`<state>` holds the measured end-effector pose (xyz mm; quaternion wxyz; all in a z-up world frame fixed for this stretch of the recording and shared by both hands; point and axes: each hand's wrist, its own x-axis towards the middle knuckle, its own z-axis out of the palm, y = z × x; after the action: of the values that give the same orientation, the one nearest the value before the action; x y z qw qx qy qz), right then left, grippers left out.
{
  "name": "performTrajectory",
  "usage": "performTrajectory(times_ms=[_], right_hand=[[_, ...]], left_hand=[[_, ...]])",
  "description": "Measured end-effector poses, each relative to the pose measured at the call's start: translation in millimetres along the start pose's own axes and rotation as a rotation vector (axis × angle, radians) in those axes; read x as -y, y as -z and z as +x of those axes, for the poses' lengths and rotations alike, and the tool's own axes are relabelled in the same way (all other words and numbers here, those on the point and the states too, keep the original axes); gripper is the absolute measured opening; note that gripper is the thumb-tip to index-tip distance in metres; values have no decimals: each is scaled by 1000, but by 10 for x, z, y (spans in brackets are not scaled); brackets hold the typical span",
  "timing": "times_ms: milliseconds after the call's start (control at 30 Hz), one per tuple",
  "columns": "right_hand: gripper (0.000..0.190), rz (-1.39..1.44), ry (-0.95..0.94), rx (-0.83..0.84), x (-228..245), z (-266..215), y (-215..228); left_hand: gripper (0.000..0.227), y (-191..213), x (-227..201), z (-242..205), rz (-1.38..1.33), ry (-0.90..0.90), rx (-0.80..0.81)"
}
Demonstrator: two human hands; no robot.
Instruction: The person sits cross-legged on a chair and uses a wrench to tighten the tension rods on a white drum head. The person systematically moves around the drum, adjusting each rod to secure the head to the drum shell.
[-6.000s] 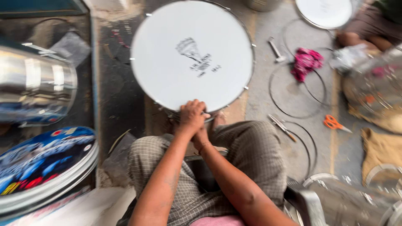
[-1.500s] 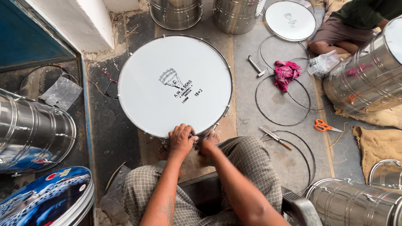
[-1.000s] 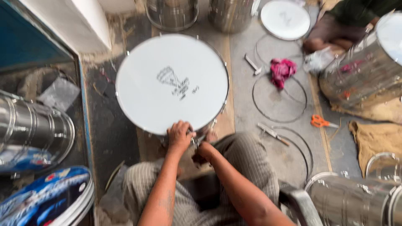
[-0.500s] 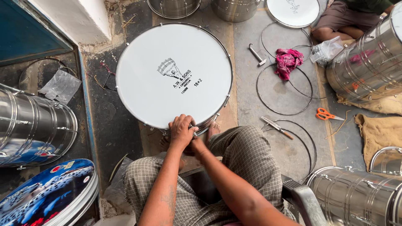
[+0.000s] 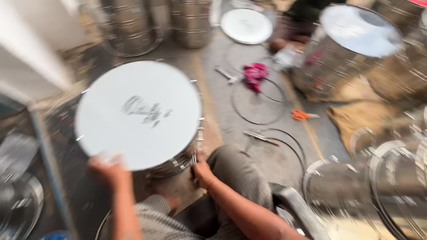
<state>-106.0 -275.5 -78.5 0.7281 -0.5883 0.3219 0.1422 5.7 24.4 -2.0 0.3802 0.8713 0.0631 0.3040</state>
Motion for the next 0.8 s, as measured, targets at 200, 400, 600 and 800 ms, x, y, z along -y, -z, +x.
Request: performTrajectory(times_ms=[200,400,600,800], right_hand=[[39,189,185,-166,670,-273,-277],[37,-233,481,-484,548,71,-480],[32,18,151,-383,1279,405,-195],[26,-343,205,-243,1980,740,168]], left_hand=[[45,-58,207,318,-25,672,75],[46,30,66,325,-79,1015,135],[34,-40,-239,-443,-481,1110,188],[17,-190,-468,-998,-851,1154,247]])
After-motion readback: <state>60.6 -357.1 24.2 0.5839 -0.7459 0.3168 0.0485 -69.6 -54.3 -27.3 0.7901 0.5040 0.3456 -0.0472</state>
